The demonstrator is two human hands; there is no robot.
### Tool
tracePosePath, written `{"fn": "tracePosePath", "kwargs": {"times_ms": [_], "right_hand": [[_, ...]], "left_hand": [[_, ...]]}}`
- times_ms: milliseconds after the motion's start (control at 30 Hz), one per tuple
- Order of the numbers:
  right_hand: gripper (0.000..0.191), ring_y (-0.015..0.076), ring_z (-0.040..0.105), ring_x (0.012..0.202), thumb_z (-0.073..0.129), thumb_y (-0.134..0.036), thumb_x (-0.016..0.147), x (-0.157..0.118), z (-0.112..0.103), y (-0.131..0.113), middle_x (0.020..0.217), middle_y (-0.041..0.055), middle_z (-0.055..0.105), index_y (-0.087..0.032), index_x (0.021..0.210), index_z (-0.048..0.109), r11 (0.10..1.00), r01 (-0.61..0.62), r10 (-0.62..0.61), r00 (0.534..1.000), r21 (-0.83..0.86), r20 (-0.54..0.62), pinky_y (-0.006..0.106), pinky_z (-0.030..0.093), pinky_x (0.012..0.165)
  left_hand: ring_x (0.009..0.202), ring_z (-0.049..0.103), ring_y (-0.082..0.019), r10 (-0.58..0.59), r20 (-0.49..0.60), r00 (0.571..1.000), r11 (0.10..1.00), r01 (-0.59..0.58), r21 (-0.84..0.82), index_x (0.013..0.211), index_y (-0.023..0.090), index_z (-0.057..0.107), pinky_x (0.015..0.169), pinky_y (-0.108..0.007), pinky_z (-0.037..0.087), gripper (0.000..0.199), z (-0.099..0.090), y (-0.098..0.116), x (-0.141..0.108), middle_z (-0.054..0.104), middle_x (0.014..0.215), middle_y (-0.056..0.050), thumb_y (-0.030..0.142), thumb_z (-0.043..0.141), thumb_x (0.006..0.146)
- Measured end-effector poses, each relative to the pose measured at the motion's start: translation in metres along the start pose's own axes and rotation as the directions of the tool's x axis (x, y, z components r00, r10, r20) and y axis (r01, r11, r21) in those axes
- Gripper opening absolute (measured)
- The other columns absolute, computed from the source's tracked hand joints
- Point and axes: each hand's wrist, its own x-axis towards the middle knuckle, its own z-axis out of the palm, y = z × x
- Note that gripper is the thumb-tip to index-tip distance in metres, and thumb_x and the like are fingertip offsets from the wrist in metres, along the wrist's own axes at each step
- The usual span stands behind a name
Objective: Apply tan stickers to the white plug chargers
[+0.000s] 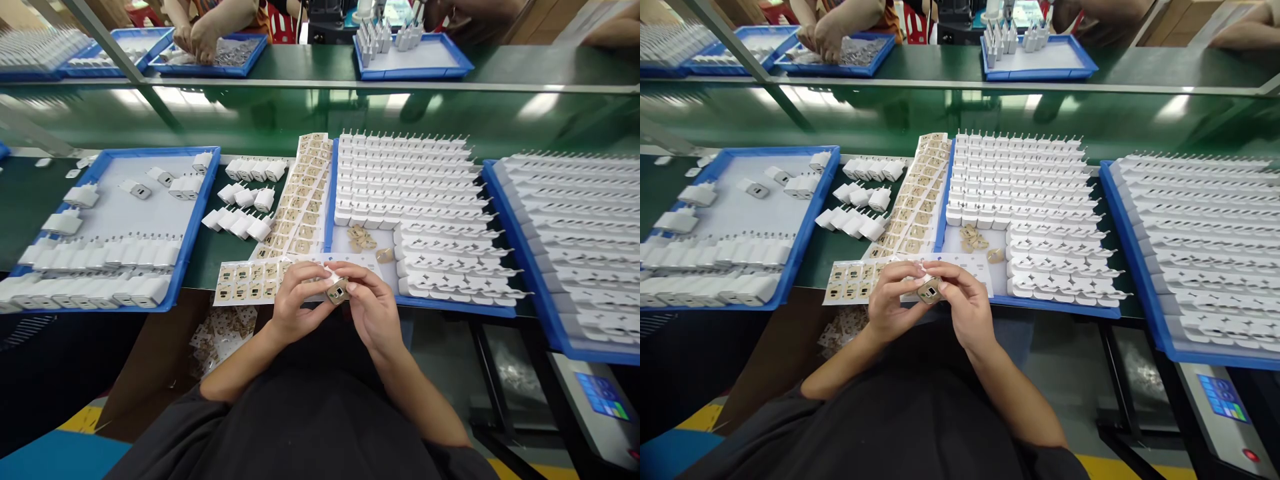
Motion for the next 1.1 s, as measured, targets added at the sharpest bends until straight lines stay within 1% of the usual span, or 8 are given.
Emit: {"fn": "tracePosePath", "kwargs": {"times_ms": [200, 300, 367, 500, 567, 667, 767, 1100], "right_hand": [[0.01, 0.0242, 0.066, 0.123, 0.062, -0.021, 0.095, 0.005, -0.015, -0.013, 0.109, 0.0043, 0.079, -0.027, 0.101, 0.067, 0.899, 0.243, -0.227, 0.97, -0.365, 0.087, 0.047, 0.053, 0.104], [0.01, 0.0254, 0.067, 0.118, 0.064, -0.018, 0.092, 0.003, -0.018, -0.017, 0.11, 0.0048, 0.077, -0.027, 0.096, 0.066, 0.645, 0.531, -0.476, 0.842, -0.549, 0.255, 0.048, 0.054, 0.101], [0.007, 0.0244, 0.069, 0.104, 0.063, -0.021, 0.093, 0.001, -0.02, -0.017, 0.101, 0.0047, 0.075, -0.027, 0.094, 0.065, 0.585, 0.617, -0.54, 0.78, -0.525, 0.315, 0.045, 0.057, 0.09], [0.006, 0.0179, 0.065, 0.075, 0.058, -0.026, 0.097, 0.009, -0.028, -0.009, 0.085, 0.0026, 0.067, -0.025, 0.097, 0.064, 0.698, 0.378, -0.458, 0.889, -0.608, 0.026, 0.034, 0.055, 0.069], [0.012, 0.0181, 0.065, 0.076, 0.057, -0.027, 0.098, 0.022, -0.035, -0.002, 0.092, 0.0052, 0.069, -0.024, 0.106, 0.065, 0.61, 0.259, -0.452, 0.89, -0.749, -0.061, 0.035, 0.056, 0.072], [0.028, 0.0238, 0.069, 0.095, 0.051, -0.027, 0.1, 0.041, -0.045, 0.01, 0.119, 0.0137, 0.068, -0.022, 0.125, 0.063, 0.37, 0.228, -0.492, 0.87, -0.901, 0.018, 0.042, 0.057, 0.087], [0.03, 0.0304, 0.064, 0.116, 0.048, -0.025, 0.1, 0.049, -0.05, 0.021, 0.128, 0.0159, 0.066, -0.022, 0.126, 0.065, 0.233, 0.266, -0.505, 0.855, -0.935, 0.117, 0.049, 0.054, 0.099], [0.019, 0.0268, 0.07, 0.104, 0.055, -0.023, 0.097, 0.046, -0.054, 0.028, 0.109, 0.0089, 0.074, -0.023, 0.11, 0.069, 0.272, 0.477, -0.397, 0.846, -0.836, 0.354, 0.045, 0.056, 0.093]], "left_hand": [[0.099, 0.068, -0.02, -0.109, 0.051, 0.993, 0.979, 0.116, -0.17, 0.115, 0.025, 0.06, 0.088, -0.038, 0.058, 0.044, 0.001, 0.001, -0.004, 0.067, 0.106, -0.006, 0.016, 0.082, 0.079], [0.104, 0.068, -0.021, -0.274, 0.083, 0.958, 0.937, 0.286, -0.201, 0.115, 0.023, 0.062, 0.089, -0.036, 0.058, 0.038, 0.001, 0.0, -0.008, 0.067, 0.11, -0.008, 0.021, 0.081, 0.081], [0.106, 0.068, -0.022, -0.378, 0.105, 0.92, 0.893, 0.392, -0.221, 0.114, 0.022, 0.063, 0.089, -0.036, 0.058, 0.036, 0.0, -0.004, -0.01, 0.067, 0.112, -0.009, 0.025, 0.079, 0.083], [0.11, 0.066, -0.024, -0.413, 0.077, 0.907, 0.89, 0.421, -0.177, 0.113, 0.022, 0.063, 0.094, -0.039, 0.055, 0.038, -0.004, -0.012, -0.01, 0.068, 0.111, -0.009, 0.026, 0.082, 0.08], [0.108, 0.065, -0.024, -0.402, 0.057, 0.914, 0.905, 0.406, -0.128, 0.113, 0.022, 0.063, 0.092, -0.038, 0.055, 0.038, -0.007, -0.016, -0.009, 0.068, 0.111, -0.009, 0.025, 0.081, 0.079], [0.104, 0.065, -0.023, -0.432, 0.008, 0.902, 0.899, 0.431, -0.08, 0.116, 0.023, 0.062, 0.086, -0.035, 0.056, 0.039, -0.014, -0.024, -0.008, 0.067, 0.112, -0.009, 0.025, 0.078, 0.081], [0.108, 0.065, -0.022, -0.498, -0.093, 0.862, 0.867, 0.496, -0.04, 0.124, 0.024, 0.057, 0.089, -0.035, 0.057, 0.046, -0.033, -0.038, -0.01, 0.064, 0.115, -0.008, 0.023, 0.074, 0.081], [0.108, 0.064, -0.024, -0.588, -0.427, 0.687, 0.655, 0.714, 0.246, 0.114, 0.019, 0.061, 0.092, -0.038, 0.059, 0.037, -0.121, -0.092, -0.047, 0.062, 0.113, -0.008, 0.028, 0.071, 0.08]]}}
